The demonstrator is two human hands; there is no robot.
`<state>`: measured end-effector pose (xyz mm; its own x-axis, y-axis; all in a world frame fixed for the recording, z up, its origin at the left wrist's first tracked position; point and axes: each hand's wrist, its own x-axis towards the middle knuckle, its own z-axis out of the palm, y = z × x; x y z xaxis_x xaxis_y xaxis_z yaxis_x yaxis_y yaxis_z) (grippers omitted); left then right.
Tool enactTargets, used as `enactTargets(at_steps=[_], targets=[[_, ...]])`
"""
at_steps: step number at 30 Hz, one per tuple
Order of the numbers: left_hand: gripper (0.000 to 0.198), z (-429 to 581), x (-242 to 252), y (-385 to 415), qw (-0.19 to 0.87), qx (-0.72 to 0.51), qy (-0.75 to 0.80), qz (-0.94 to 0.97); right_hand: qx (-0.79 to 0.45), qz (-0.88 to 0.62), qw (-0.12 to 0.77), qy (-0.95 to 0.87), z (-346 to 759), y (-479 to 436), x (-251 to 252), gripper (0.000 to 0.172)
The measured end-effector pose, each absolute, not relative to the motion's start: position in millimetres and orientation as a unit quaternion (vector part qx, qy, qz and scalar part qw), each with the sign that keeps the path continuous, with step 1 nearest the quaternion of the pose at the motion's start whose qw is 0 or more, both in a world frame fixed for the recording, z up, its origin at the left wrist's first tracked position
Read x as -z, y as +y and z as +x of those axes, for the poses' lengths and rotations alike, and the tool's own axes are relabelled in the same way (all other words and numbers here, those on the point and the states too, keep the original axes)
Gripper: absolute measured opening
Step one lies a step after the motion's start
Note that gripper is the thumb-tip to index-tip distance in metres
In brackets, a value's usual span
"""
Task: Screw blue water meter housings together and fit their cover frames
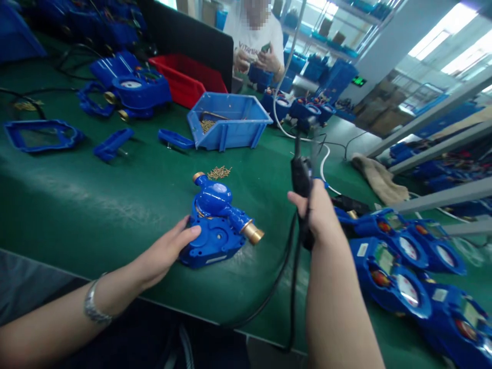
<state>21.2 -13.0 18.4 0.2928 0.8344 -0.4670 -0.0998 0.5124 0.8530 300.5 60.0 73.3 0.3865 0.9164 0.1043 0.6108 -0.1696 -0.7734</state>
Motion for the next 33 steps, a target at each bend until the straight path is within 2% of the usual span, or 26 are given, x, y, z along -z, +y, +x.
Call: enactTargets(at_steps=[3,6,10,12,14,16,18,20,22,25,27,33], targets=[[0.070,14.3,-14.8,-12.2,0.560,-0.311,0.603,0.475,-0.167,-0.848,0.213,-0.456,309.8,66.6,-30.5,0.032],[0.067,12.9,-25.4,-2.9,0.404,-0.345,0.630,0.566,-0.150,-0.879,0.112,-0.439,310.2,63.8,-18.7,0.034],[0.039,30.6,-55.5,24.8,0.300,-0.359,0.486,0.738,-0.113,-0.858,0.090,-0.493,290.4,38.3,-46.8,0.038],[0.029,45.3,-66.3,39.6,0.278,-0.322,0.392,0.816,-0.134,-0.832,0.094,-0.530,273.0,13.0,-63.2,0.029],[0.032,60.3,-70.6,50.5,0.262,-0.257,0.326,0.871,-0.230,-0.780,0.091,-0.575,253.7,-15.8,-69.0,0.016],[0.043,72.7,-69.4,56.3,0.241,-0.189,0.286,0.908,-0.402,-0.677,0.137,-0.600,236.1,-40.8,-60.8,0.016],[0.050,80.7,-65.5,57.8,0.215,-0.139,0.259,0.932,-0.489,-0.627,0.221,-0.564,222.6,-56.4,-41.7,0.016],[0.051,83.5,-61.8,57.5,0.187,-0.110,0.243,0.946,-0.510,-0.621,0.285,-0.523,213.3,-62.1,-18.8,0.009],[0.049,81.5,-60.1,57.6,0.167,-0.096,0.241,0.951,-0.516,-0.618,0.333,-0.491,206.6,-60.9,1.5,0.015],[0.048,71.5,-61.6,59.3,0.172,-0.096,0.255,0.947,-0.535,-0.585,0.419,-0.443,197.8,-52.9,19.9,0.045],[0.045,61.9,-63.6,60.0,0.199,-0.109,0.265,0.937,-0.554,-0.548,0.451,-0.435,192.3,-46.4,23.7,0.058],[0.038,33.3,-67.4,55.5,0.309,-0.172,0.302,0.885,-0.586,-0.480,0.493,-0.429,179.5,-35.8,20.6,0.061]])
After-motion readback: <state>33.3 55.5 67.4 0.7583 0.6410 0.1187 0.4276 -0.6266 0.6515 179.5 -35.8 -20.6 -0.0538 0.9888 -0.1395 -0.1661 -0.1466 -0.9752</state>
